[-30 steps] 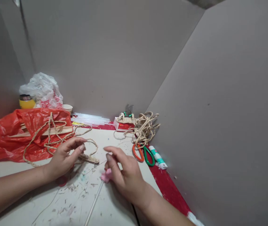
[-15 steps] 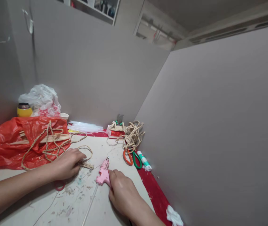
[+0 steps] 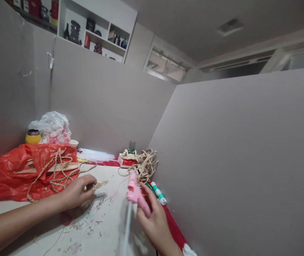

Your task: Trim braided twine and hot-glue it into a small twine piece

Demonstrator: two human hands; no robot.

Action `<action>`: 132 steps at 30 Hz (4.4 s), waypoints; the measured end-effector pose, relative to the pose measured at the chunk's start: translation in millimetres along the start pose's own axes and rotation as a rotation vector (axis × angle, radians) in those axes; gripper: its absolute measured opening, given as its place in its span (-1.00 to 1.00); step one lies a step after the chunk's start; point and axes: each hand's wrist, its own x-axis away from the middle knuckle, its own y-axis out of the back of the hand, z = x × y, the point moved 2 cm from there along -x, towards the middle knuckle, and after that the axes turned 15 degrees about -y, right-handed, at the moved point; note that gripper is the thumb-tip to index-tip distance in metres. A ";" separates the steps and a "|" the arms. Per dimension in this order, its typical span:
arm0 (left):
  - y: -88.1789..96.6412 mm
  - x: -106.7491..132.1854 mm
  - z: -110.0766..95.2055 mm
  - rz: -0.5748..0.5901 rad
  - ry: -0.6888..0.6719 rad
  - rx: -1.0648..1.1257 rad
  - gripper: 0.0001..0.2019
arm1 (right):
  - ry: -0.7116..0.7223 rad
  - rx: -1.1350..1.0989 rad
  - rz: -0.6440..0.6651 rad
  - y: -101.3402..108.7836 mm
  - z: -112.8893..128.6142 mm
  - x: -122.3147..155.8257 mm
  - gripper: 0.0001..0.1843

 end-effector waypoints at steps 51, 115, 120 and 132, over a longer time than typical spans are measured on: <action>-23.5 12.0 -50.6 -0.005 0.497 1.066 -0.66 | -0.396 -0.887 0.727 -121.3 22.1 -16.1 -0.72; -9.3 16.8 -47.4 -0.232 0.594 1.333 -0.78 | -0.652 -1.064 0.724 -121.2 25.7 -5.5 -0.68; -5.8 17.3 -43.9 -0.288 0.615 1.246 -0.76 | -0.642 -1.031 0.756 -121.1 25.9 -3.4 -0.69; -2.9 14.6 -44.1 -0.229 0.643 1.305 -0.77 | -0.634 -1.008 0.753 -121.4 26.2 -3.1 -0.69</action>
